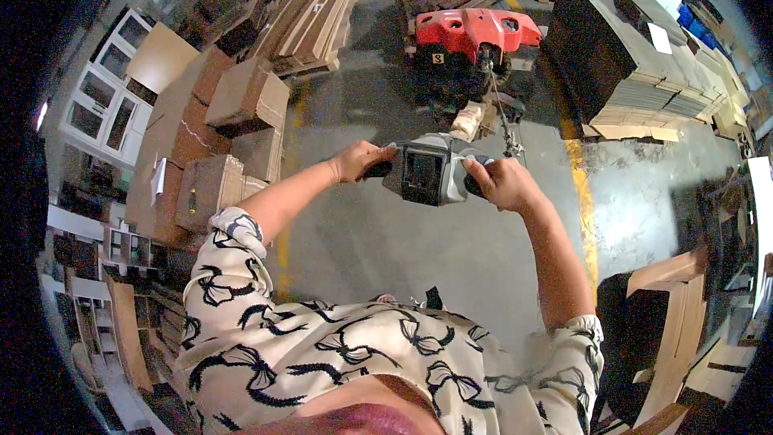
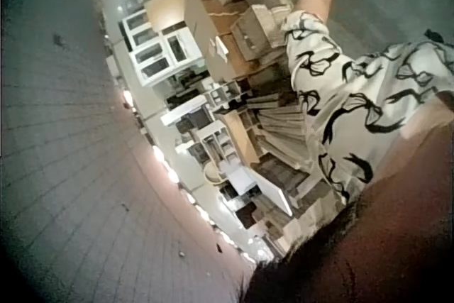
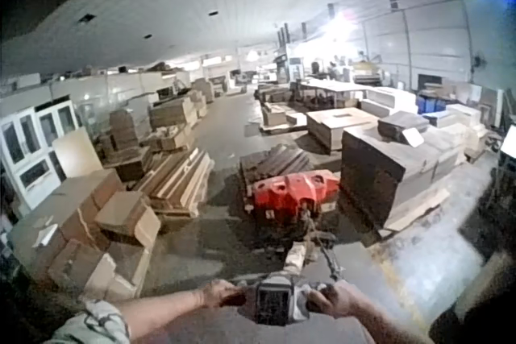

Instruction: The person operates a motorized pallet jack by holding the control handles and maneuvering through a warehouse, passing by numerous stacks of cardboard boxes and wooden furniture panels.

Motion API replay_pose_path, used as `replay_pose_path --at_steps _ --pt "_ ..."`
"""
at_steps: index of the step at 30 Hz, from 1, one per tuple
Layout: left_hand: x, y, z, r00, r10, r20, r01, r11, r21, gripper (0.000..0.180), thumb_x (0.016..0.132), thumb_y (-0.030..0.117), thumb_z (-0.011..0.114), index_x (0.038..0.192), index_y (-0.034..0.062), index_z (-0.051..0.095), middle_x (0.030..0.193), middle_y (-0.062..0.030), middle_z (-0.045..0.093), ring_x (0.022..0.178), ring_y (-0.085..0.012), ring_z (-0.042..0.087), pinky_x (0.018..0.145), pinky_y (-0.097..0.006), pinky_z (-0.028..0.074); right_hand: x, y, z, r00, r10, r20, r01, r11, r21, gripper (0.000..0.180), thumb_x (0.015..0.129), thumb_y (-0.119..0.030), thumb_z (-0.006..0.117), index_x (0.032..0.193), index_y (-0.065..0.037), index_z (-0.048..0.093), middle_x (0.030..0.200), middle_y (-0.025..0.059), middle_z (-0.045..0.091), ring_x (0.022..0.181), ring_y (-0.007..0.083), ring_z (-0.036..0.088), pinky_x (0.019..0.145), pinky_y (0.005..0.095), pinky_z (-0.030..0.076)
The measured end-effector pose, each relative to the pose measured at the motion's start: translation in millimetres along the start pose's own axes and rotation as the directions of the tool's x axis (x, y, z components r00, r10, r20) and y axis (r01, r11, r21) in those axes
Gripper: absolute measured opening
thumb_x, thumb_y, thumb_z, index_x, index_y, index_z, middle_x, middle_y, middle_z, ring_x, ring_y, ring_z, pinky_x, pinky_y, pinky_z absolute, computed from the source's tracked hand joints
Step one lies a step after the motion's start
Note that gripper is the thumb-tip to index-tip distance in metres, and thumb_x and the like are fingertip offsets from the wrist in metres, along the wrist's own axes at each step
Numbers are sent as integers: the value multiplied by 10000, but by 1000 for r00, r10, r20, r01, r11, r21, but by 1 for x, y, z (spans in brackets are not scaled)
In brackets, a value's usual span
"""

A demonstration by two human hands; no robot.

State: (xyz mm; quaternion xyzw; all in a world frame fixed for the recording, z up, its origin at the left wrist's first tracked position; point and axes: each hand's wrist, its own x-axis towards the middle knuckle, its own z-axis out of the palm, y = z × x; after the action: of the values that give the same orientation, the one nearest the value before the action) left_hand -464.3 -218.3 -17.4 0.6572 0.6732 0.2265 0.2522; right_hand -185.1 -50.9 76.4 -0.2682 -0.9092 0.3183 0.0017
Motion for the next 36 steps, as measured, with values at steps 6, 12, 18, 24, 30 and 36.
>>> replay_pose_path --at_steps 6,12,18,24,30,36 --pt "14 -52 5 838 522 -159 -486 847 218 772 768 -4 569 1421 232 232 796 -102 596 616 -277 534 561 -354 462 26 5 4 1000 1 -3 -1 998 65 701 891 -553 400 554 41 556 436 130 496 414 241 563 470 360 468" --pt "8 -80 10 959 281 -19 -268 930 252 788 712 -47 558 1400 227 289 799 -118 588 625 -297 530 588 -352 465 25 -13 4 996 68 61 -76 987 142 696 881 -556 427 545 42 548 427 88 479 390 185 540 417 316 448" --pt "17 -8 -3 986 -151 -69 147 988 -53 627 840 674 349 868 158 704 624 -102 599 562 -201 605 617 -322 473 15 1 -2 995 95 31 -99 984 149 671 879 -537 455 565 48 556 428 92 475 386 179 529 416 315 440" --pt "-4 54 -19 948 -315 48 310 947 88 595 883 634 286 1032 190 652 711 -163 612 721 -304 612 685 -403 463 5 9 1 991 131 41 -133 990 44 644 871 -548 442 641 27 622 516 197 549 514 315 607 525 395 469" --pt "12 51 -29 884 -459 82 464 885 -40 808 737 802 318 833 96 699 804 -179 647 846 -335 610 764 -420 456 12 0 -1 982 113 -150 -150 951 -269 661 852 -629 362 725 -67 685 675 193 622 709 388 615 630 425 477" --pt "12 37 -32 957 -274 -93 265 960 -93 771 810 708 380 662 -15 602 598 -156 554 610 -245 564 625 -375 430 21 -8 5 951 124 -282 -203 941 -270 691 850 -635 356 673 -53 684 624 191 607 659 360 618 621 413 486"
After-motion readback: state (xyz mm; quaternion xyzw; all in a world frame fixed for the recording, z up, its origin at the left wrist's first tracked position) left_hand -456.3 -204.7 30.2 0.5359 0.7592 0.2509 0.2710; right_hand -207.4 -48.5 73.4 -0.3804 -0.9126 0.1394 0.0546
